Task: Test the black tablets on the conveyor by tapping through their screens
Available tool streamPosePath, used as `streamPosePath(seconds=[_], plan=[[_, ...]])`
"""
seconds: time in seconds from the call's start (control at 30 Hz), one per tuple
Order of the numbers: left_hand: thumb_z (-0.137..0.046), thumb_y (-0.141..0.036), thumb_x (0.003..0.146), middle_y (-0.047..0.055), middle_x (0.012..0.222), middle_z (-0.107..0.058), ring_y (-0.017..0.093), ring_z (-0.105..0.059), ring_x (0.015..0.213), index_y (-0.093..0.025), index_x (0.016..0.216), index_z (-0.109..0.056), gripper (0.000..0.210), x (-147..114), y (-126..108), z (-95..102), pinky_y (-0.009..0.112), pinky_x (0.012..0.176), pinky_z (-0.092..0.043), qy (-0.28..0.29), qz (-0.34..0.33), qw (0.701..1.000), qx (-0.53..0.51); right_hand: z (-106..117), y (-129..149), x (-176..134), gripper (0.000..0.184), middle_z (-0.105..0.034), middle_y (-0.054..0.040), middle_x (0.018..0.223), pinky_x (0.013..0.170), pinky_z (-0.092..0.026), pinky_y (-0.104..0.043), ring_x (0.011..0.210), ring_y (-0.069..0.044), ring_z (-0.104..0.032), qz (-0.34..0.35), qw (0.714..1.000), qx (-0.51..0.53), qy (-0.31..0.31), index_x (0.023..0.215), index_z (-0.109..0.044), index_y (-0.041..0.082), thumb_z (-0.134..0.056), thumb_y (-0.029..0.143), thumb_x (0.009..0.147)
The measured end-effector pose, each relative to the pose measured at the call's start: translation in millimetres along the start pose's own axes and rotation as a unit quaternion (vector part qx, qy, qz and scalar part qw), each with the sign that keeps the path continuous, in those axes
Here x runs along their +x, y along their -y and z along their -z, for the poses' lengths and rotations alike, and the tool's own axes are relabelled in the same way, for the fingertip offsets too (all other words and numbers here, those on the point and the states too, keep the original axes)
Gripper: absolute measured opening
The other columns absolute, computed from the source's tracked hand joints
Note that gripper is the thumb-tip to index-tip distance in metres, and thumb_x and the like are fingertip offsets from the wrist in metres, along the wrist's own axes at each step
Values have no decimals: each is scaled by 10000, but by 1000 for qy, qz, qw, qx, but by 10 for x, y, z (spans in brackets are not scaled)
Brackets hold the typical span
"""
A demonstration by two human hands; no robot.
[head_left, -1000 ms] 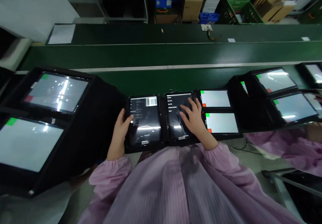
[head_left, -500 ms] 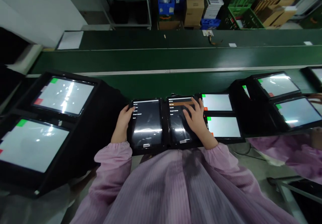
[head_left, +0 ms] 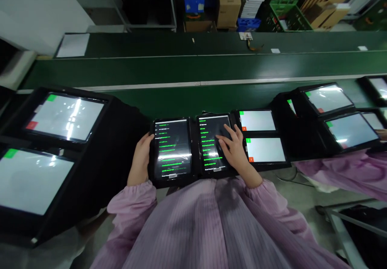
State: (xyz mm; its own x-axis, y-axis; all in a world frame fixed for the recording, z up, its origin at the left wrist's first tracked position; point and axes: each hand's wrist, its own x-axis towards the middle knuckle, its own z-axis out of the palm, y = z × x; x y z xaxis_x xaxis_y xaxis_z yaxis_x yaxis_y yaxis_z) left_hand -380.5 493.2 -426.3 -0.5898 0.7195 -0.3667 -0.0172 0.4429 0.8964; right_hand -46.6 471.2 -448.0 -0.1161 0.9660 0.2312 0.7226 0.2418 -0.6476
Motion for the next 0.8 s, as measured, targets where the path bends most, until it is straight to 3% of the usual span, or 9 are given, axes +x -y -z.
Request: streamPosePath(seconds=[0.27, 0.47, 0.6, 0.7, 0.8], plan=[[-693, -173, 758, 37, 886, -816, 225, -771, 889, -190, 954, -789, 219, -136, 52, 65, 361, 922, -617, -21, 34, 998, -43, -52, -56, 13, 411, -534, -64, 1617, 1261, -344, -714, 1588, -384, -309, -7, 1000, -5, 6, 1260, -792, 301, -434, 411, 1088], [-688, -201, 778, 24, 863, -807, 209, -762, 822, -194, 978, -777, 218, -144, 11, 36, 335, 836, -628, -16, 28, 999, -36, -131, -76, 131, 403, -522, -90, 1620, 1295, -275, -712, 1595, -407, -277, -7, 999, -33, 11, 1268, -788, 261, -478, 424, 1068], [-695, -197, 780, 19, 826, -793, 207, -757, 796, -195, 951, -772, 188, -48, -56, -47, 322, 800, -628, -7, 31, 999, -18, -130, -95, 119, 436, -563, -96, 1581, 1285, -291, -705, 1578, -387, -320, -5, 1000, -19, -13, 1269, -777, 266, -442, 471, 1080], [-700, -171, 773, 26, 799, -781, 217, -754, 787, -187, 947, -768, 188, 30, -86, -94, 354, 833, -632, 0, 35, 999, -3, -72, -184, 61, 446, -600, -110, 1538, 1283, -294, -694, 1551, -358, -378, -50, 998, 24, -27, 1310, -742, 279, -450, 515, 1070], [-711, -205, 797, 56, 929, -805, 241, -771, 929, -195, 1003, -767, 213, 19, -67, -33, 403, 957, -614, -3, 34, 999, 7, 31, -327, -25, 505, -633, -138, 1495, 1271, -326, -676, 1489, -344, -468, -110, 992, 56, -33, 1343, -715, 259, -447, 572, 1052]])
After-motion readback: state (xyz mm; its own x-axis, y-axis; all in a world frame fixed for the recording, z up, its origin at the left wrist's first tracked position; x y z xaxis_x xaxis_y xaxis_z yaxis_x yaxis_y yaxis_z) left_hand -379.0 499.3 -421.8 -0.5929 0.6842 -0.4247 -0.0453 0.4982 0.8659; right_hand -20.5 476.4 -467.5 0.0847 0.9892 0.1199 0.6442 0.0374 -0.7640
